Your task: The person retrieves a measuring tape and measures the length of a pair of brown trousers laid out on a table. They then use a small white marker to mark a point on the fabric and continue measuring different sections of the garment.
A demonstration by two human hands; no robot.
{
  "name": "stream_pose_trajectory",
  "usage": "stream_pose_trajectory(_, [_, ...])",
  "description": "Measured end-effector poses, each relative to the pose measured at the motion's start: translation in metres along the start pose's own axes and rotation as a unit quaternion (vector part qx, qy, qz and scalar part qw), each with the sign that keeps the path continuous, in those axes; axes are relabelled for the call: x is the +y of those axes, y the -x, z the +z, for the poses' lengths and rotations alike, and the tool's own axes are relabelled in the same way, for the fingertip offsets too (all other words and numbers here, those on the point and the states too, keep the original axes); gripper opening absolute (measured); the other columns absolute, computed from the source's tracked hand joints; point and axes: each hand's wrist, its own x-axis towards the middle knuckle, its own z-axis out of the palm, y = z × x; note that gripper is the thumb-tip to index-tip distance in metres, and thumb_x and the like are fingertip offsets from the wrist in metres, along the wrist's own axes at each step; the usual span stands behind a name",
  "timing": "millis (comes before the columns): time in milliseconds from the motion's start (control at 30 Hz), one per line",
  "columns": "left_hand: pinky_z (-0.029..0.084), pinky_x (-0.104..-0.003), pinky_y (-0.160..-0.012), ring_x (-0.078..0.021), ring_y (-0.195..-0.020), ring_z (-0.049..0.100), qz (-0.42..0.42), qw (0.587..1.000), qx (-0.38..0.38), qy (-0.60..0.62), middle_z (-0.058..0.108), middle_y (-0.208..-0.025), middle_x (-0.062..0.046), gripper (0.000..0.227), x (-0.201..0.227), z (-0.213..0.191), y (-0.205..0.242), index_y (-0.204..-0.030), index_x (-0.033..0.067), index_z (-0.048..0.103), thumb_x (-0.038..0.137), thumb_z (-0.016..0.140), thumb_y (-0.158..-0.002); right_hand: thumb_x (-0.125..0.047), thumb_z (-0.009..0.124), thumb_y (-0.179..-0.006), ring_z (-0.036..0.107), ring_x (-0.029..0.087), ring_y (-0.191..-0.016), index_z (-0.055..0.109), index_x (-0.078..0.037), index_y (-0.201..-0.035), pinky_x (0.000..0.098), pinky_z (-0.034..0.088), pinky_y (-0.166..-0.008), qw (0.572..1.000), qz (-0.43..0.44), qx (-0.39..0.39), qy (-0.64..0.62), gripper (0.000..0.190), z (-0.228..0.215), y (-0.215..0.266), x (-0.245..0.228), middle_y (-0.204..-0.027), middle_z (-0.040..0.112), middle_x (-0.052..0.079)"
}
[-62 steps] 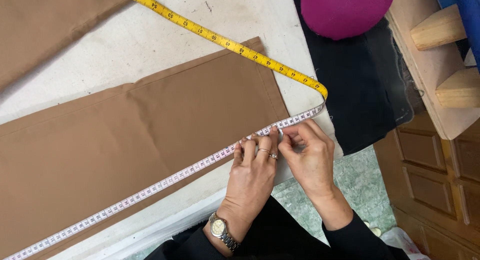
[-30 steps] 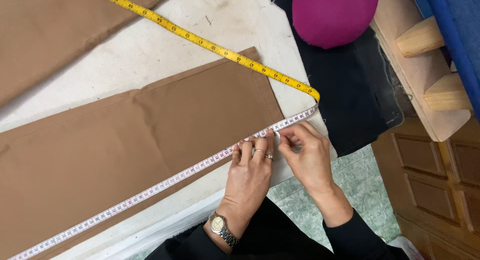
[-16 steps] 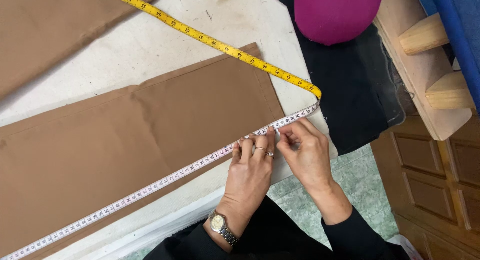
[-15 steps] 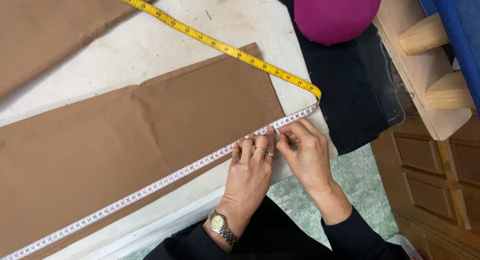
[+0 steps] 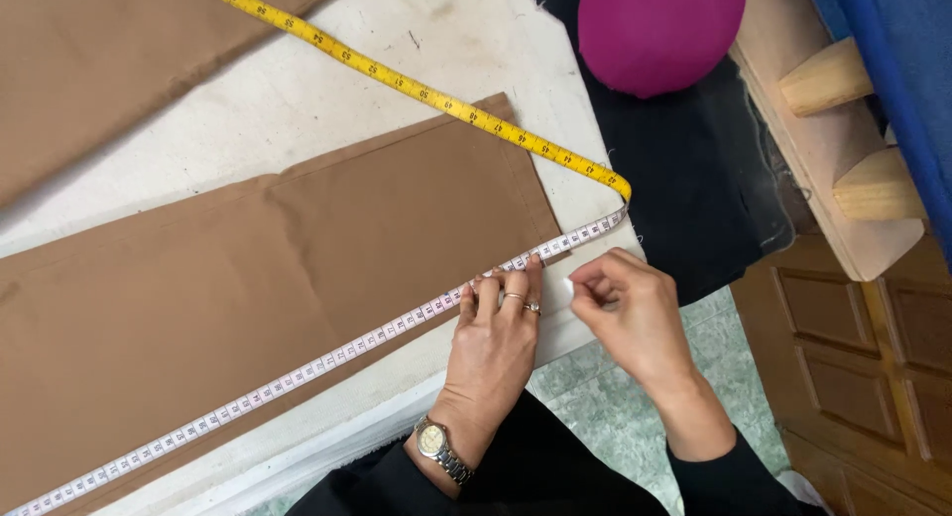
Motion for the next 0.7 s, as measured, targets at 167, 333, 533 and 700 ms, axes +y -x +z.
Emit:
stream_pose_trajectory(167, [0.051,-0.041,-0.09,-0.0274,-0.1,0.052,-0.002,1.0,0.01,-0.003,0.05,-0.112,-0.012,0.055,-0.003,-0.004,0.0,-0.142,0.0057,0.043,0.019,0.043,-0.089,0.0,0.068,-0.078,0.063,0.007,-0.065,0.069,-0.005,-0.081,0.0199,0.052,-0.063,0.998,0.038,0.021,-0.052,0.006,-0.01,-0.001,-0.002,-0.078,0.065,0.002])
stream_pose_trajectory(333, [0.049,-0.039,-0.045,-0.0283,-0.087,0.052,-0.035,0.98,0.024,0.195,0.054,-0.1,-0.009,0.04,-0.026,-0.026,-0.005,-0.124,0.0073,0.058,0.014,0.054,-0.085,-0.003,0.068,-0.084,0.073,0.016,-0.067,0.071,-0.002,-0.092,0.02,0.055,-0.068,0.972,0.134,-0.002,-0.194,0.009,-0.008,-0.009,-0.016,-0.08,0.072,0.009])
stream_pose_trajectory(533, [0.043,-0.046,-0.067,-0.0316,-0.084,0.051,-0.146,0.958,0.036,0.246,0.054,-0.094,-0.007,0.024,-0.076,-0.02,0.02,-0.1,0.0138,0.065,0.031,0.067,-0.084,-0.004,0.069,-0.084,0.074,0.018,-0.068,0.07,0.0,-0.09,0.0211,0.056,-0.068,0.96,0.104,-0.041,-0.256,0.007,0.009,-0.033,-0.033,-0.076,0.075,0.013])
stream_pose_trajectory(700, [0.04,-0.043,-0.072,-0.03,-0.089,0.05,-0.244,0.949,-0.042,0.196,0.054,-0.095,-0.006,0.029,-0.114,-0.022,0.051,-0.091,0.0156,0.059,0.037,0.073,-0.077,-0.005,0.066,-0.085,0.07,0.016,-0.063,0.068,-0.002,-0.09,0.0237,0.055,-0.061,0.953,0.111,-0.145,-0.243,0.006,0.054,-0.062,-0.052,-0.065,0.071,0.014])
